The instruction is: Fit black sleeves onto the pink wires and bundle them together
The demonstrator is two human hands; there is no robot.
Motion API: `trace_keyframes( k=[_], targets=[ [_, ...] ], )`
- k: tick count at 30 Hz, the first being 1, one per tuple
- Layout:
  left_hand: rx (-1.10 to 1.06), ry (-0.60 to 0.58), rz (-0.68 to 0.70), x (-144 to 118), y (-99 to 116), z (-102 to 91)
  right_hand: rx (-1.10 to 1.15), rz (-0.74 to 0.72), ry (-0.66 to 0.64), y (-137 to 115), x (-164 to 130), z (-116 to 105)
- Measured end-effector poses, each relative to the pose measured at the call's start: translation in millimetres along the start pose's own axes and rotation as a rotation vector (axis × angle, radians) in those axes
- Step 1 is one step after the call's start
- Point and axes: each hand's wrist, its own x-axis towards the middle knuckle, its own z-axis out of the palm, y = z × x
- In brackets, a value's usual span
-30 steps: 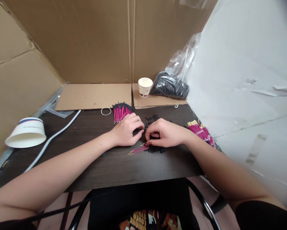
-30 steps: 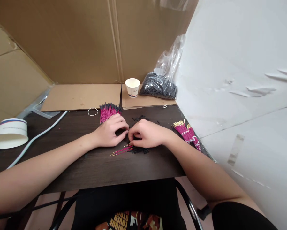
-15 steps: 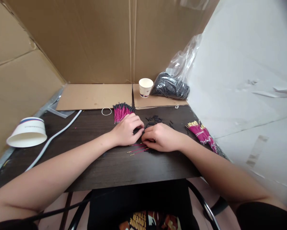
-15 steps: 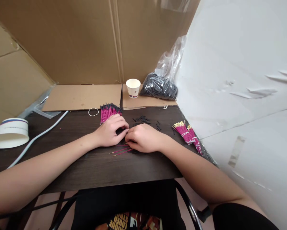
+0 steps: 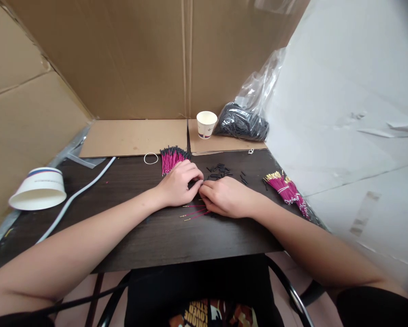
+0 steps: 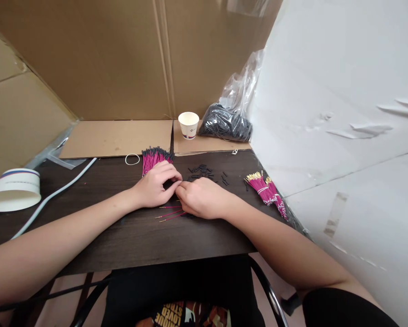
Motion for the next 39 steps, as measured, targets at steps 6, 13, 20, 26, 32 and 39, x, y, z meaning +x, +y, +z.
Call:
trace_keyframes(
  k=[6, 13, 20, 26, 32, 39],
  targets=[
    [-0.004, 0.014, -0.016, -0.2, -0.7, 0.3, 0.077, 0.019, 0.067, 6.8, -3.8, -7.1],
    [-0.03, -0.031, 0.042, -0.3, 1.4, -1.1, 0.104, 0.134, 0.07, 16.2, -4.0, -8.2],
    [-0.027, -0.028, 0.034, -0.5, 0.5, -0.5, 0.288, 0.162, 0.181, 24.3, -1.8, -1.6],
    [-0.024, -0.071, 0.005, -1.1, 3.2, 0.0, 0.341, 0.092, 0.361, 27.4, -0.4, 0.1],
    [-0.023, -0.143, 0.008, -2.4, 3.9, -0.3, 0.286, 0.115, 0.407, 32.2, -3.1, 1.0],
    [-0.036, -0.086, 0.02, -2.6, 2.4, 0.2, 0.279, 0.182, 0.497, 37.5, -1.7, 8.3]
  ],
)
